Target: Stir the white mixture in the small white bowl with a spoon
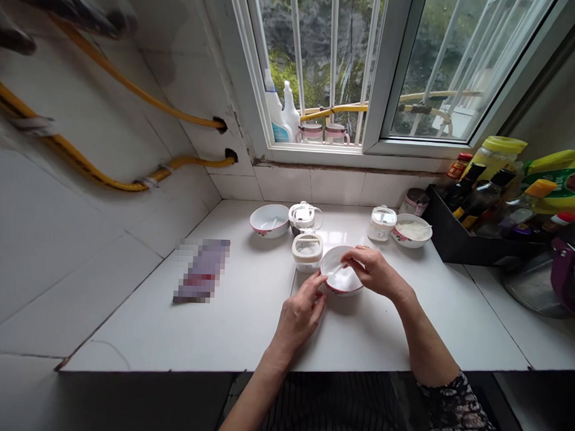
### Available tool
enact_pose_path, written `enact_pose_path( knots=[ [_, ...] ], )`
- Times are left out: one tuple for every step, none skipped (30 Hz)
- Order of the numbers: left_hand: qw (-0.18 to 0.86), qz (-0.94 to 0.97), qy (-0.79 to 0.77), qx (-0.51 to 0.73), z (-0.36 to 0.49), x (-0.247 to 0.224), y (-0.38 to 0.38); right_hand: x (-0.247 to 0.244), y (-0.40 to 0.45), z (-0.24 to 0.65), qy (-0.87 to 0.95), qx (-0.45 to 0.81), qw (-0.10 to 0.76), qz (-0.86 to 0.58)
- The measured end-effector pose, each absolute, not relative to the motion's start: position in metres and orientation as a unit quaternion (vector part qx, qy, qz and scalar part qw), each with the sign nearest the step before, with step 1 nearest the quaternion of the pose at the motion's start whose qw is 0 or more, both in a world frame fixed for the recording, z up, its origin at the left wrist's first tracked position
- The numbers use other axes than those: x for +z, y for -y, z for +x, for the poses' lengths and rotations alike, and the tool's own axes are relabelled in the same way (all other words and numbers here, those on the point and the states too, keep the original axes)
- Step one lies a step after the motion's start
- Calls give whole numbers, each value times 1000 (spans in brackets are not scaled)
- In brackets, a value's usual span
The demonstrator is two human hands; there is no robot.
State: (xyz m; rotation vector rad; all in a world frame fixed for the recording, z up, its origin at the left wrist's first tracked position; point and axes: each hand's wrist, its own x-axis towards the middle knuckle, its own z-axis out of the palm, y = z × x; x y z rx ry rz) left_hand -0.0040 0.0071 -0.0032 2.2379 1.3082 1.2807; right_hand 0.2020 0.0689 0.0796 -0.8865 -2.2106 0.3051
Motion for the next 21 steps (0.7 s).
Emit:
enact_pose_path(
  knots=[
    [127,768,-449,439,-4,-3,-7,80,-69,204,856,109,361,-354],
    [128,768,-450,437,-4,-3,-7,81,-70,206,853,84,363,-367],
    [130,767,-452,437,-4,-4,-7,81,-71,209,849,50,365,-379],
    [130,766,-453,437,-4,-4,-7,81,-72,211,847,12,361,-390],
    [129,766,-454,437,-4,-4,-7,81,-73,213,847,-25,351,-399],
    [127,765,-455,437,-4,-4,-7,80,-74,214,848,-55,334,-408],
    [124,765,-454,439,-4,-4,-7,80,-75,215,849,-79,314,-417],
    [122,766,-454,439,-4,-4,-6,79,-75,214,850,-93,294,-426],
    [120,767,-453,439,-4,-3,-6,78,-74,214,851,-99,278,-434],
    [121,767,-454,437,-3,-2,-6,77,-73,212,852,-94,267,-440],
    [124,766,-456,436,-3,-2,-6,77,-72,211,853,-81,263,-443],
    [128,764,-460,434,-3,-1,-5,77,-70,210,854,-63,263,-444],
    [135,762,-464,432,-3,0,-5,77,-69,209,854,-42,267,-444],
    [142,759,-466,431,-3,1,-5,79,-67,208,855,-23,270,-442],
    [147,758,-467,431,-3,1,-5,80,-65,208,857,-5,273,-437],
    [151,757,-467,432,-3,2,-4,82,-63,208,860,10,276,-430],
    [151,757,-466,433,-3,1,-4,83,-62,207,864,25,278,-420],
    [149,758,-464,434,-3,1,-5,84,-61,208,867,38,283,-408],
    [145,758,-464,435,-3,1,-5,85,-61,208,869,46,289,-399],
    [140,760,-463,434,-3,0,-5,85,-61,208,868,46,297,-395],
    [135,761,-464,433,-3,0,-5,85,-62,209,865,36,303,-397]
  ],
)
